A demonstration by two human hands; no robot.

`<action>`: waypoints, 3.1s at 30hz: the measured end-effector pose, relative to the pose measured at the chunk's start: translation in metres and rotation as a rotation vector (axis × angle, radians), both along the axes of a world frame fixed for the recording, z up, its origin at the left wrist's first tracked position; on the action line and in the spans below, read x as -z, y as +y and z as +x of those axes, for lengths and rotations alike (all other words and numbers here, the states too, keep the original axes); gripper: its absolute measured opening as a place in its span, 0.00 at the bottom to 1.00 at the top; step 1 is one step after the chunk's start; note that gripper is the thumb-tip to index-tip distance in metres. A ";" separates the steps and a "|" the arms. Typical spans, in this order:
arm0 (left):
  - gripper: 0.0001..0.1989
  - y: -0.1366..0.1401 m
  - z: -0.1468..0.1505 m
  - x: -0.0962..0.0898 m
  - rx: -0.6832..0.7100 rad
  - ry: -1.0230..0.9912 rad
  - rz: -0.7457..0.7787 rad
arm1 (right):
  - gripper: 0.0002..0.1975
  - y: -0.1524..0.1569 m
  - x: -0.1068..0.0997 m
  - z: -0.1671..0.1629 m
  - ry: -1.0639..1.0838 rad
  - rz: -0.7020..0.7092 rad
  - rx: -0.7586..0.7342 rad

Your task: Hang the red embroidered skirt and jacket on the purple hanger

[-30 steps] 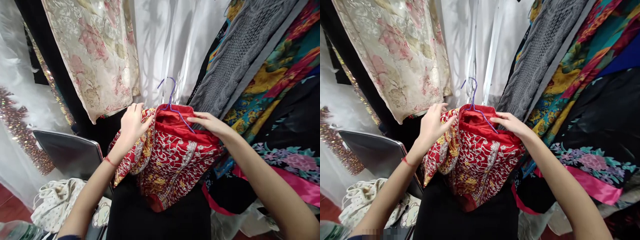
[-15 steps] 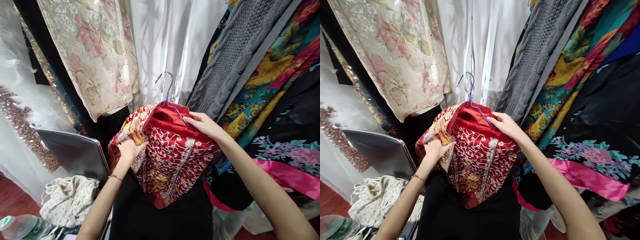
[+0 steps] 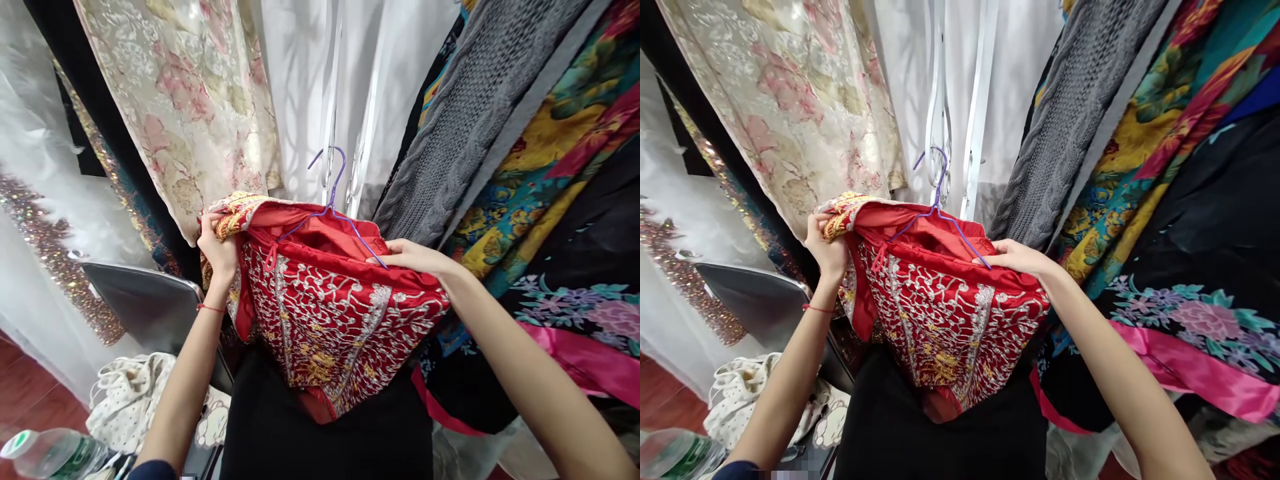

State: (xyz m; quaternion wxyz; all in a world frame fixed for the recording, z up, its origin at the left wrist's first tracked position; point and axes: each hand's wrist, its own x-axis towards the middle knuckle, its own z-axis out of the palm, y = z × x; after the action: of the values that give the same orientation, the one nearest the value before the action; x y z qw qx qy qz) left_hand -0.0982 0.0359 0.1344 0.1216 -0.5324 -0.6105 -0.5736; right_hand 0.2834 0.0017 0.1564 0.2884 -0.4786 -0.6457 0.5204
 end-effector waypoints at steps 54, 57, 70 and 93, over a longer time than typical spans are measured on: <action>0.20 -0.126 0.142 0.019 0.143 0.705 -0.664 | 0.16 -0.112 0.089 0.002 -1.089 1.425 0.766; 0.17 -0.112 0.165 0.020 0.516 0.680 -0.442 | 0.12 -0.104 0.101 0.012 -0.811 1.356 0.769; 0.10 -0.023 0.276 0.072 0.704 0.300 -0.259 | 0.20 -0.110 0.058 0.012 0.102 0.764 0.842; 0.20 -0.056 0.169 0.103 1.204 -0.472 -0.470 | 0.21 -0.015 0.034 0.028 -0.141 0.644 0.287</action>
State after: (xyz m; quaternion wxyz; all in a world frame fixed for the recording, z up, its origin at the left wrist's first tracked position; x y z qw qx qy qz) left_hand 0.0707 -0.0206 0.0313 -0.4730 -0.6520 -0.3267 -0.4943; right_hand 0.3114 -0.0135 0.1219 0.4493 -0.4836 -0.7212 0.2100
